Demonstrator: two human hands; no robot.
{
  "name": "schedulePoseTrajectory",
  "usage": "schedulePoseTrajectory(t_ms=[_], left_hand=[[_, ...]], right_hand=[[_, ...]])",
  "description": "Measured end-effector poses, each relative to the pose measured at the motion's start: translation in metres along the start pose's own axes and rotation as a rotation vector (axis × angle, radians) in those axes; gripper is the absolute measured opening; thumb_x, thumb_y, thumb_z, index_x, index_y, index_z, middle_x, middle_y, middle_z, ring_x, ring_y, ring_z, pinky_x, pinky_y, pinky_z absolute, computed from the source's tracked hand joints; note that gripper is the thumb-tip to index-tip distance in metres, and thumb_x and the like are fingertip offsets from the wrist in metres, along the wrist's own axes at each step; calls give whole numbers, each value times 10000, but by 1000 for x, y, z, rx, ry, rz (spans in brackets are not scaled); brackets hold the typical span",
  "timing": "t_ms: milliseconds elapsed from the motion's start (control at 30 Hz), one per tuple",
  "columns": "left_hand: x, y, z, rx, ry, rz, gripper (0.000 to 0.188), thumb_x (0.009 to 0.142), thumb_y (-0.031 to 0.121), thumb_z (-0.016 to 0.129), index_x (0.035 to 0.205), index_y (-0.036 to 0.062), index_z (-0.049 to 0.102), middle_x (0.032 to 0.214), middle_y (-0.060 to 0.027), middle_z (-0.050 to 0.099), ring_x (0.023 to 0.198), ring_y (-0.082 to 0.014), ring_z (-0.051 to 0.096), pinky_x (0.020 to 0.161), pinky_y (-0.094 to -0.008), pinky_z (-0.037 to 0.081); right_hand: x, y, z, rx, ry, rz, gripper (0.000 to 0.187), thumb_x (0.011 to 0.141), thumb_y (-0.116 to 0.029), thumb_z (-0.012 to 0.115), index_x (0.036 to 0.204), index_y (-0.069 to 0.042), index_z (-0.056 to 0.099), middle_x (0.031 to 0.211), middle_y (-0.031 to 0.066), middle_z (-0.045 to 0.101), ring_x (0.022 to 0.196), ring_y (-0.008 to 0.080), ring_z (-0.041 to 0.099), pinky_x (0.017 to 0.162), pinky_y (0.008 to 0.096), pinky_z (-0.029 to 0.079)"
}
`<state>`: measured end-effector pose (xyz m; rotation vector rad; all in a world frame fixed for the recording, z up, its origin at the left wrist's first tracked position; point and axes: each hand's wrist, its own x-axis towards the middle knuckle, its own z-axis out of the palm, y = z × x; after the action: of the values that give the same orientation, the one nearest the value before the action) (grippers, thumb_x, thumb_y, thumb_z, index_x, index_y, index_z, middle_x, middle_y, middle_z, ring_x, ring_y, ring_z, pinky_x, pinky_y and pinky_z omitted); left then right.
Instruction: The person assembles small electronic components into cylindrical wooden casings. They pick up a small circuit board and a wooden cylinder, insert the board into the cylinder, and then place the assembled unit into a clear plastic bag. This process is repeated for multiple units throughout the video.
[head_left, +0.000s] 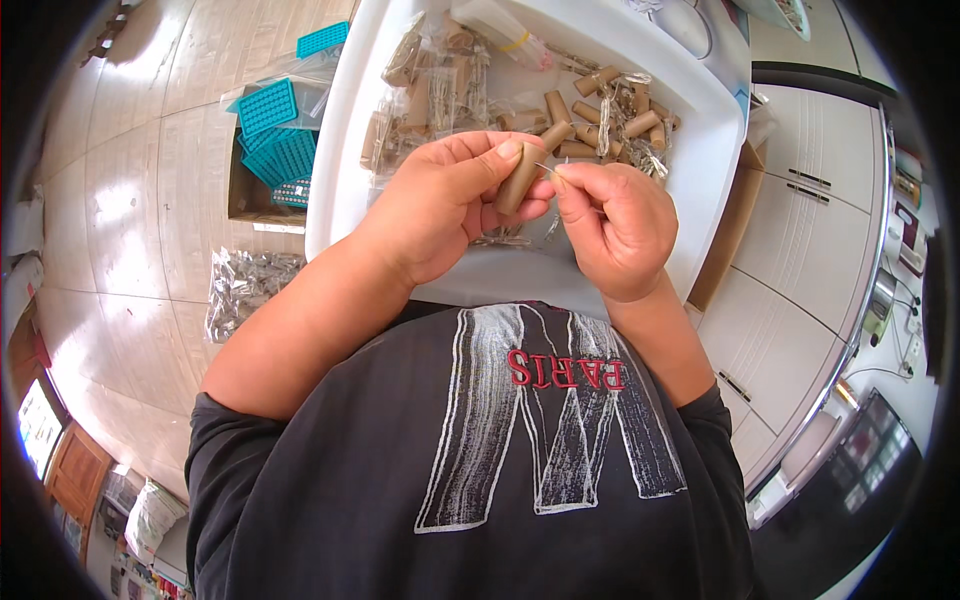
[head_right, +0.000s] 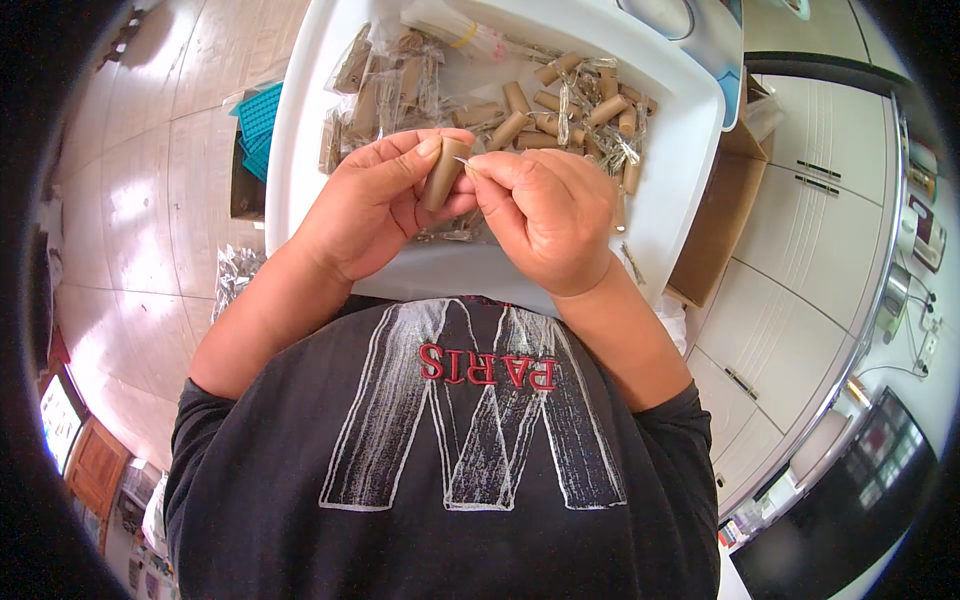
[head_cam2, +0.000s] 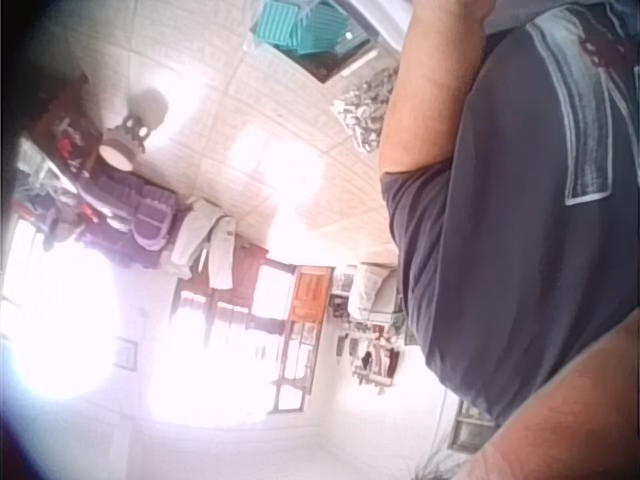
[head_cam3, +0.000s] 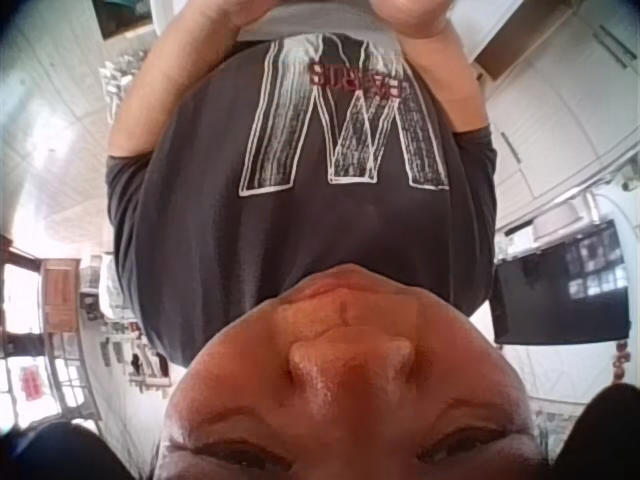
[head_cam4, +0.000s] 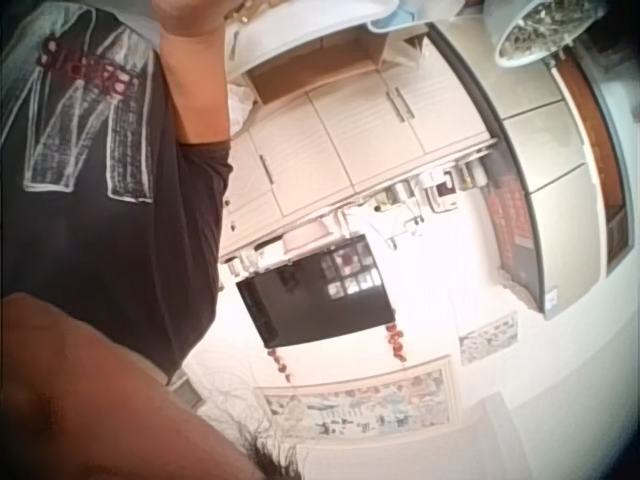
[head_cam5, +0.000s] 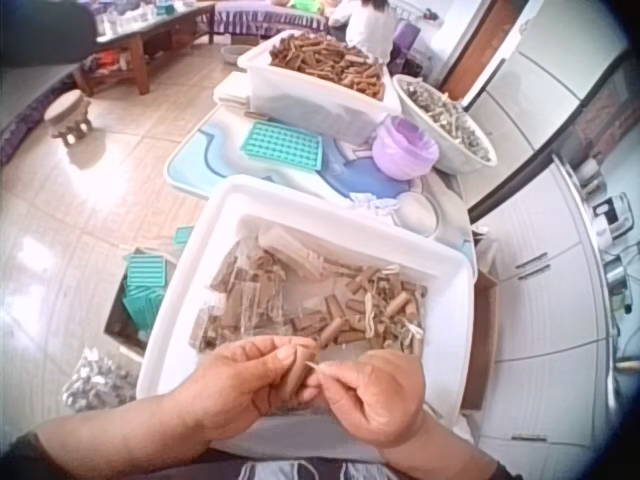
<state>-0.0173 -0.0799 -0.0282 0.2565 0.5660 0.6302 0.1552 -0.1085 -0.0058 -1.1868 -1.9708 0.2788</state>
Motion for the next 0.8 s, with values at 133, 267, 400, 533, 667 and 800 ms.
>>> schedulePoseTrajectory(t_ms=[133,267,400,533,667,800], left_hand=[[-1,-1,2,27,32,-1,280,936,162,472,1107,-56,517,950,-100,603,852,-154,610,808,-277,517],[1,-2,3,39,29,30,272,938,163,472,1109,-42,526,967,-93,605,858,-149,609,814,-267,513],[1,-3,-1,35,19,28,270,940,164,468,1105,-41,527,966,-93,606,857,-148,609,818,-265,514],[1,-4,-1,24,11,31,264,941,162,465,1098,-39,532,961,-92,606,856,-148,609,812,-264,516],[1,-5,1,28,27,27,259,939,163,469,1093,-33,539,971,-88,603,862,-145,606,806,-268,520],[1,-5,1,42,52,18,259,937,170,477,1092,-28,543,981,-83,601,868,-140,603,803,-267,520]], right_hand=[[-4,4,1,-24,-19,1,123,698,-4,675,782,-42,593,623,63,594,519,212,571,461,295,428],[-5,8,5,-28,-21,6,132,692,-18,687,784,-44,596,611,67,579,515,217,564,462,304,425],[-6,1,3,-18,-37,173,132,695,-26,692,780,-39,591,606,64,573,497,214,555,451,304,421],[-6,5,6,18,8,76,130,705,-28,687,772,-39,577,610,61,573,483,212,548,438,299,416],[-7,7,7,-14,-10,29,130,710,-27,679,764,-45,562,616,60,575,483,214,548,437,302,418],[-5,6,10,-26,-27,2,127,717,-23,669,756,-48,551,617,56,572,479,219,543,438,309,418]])
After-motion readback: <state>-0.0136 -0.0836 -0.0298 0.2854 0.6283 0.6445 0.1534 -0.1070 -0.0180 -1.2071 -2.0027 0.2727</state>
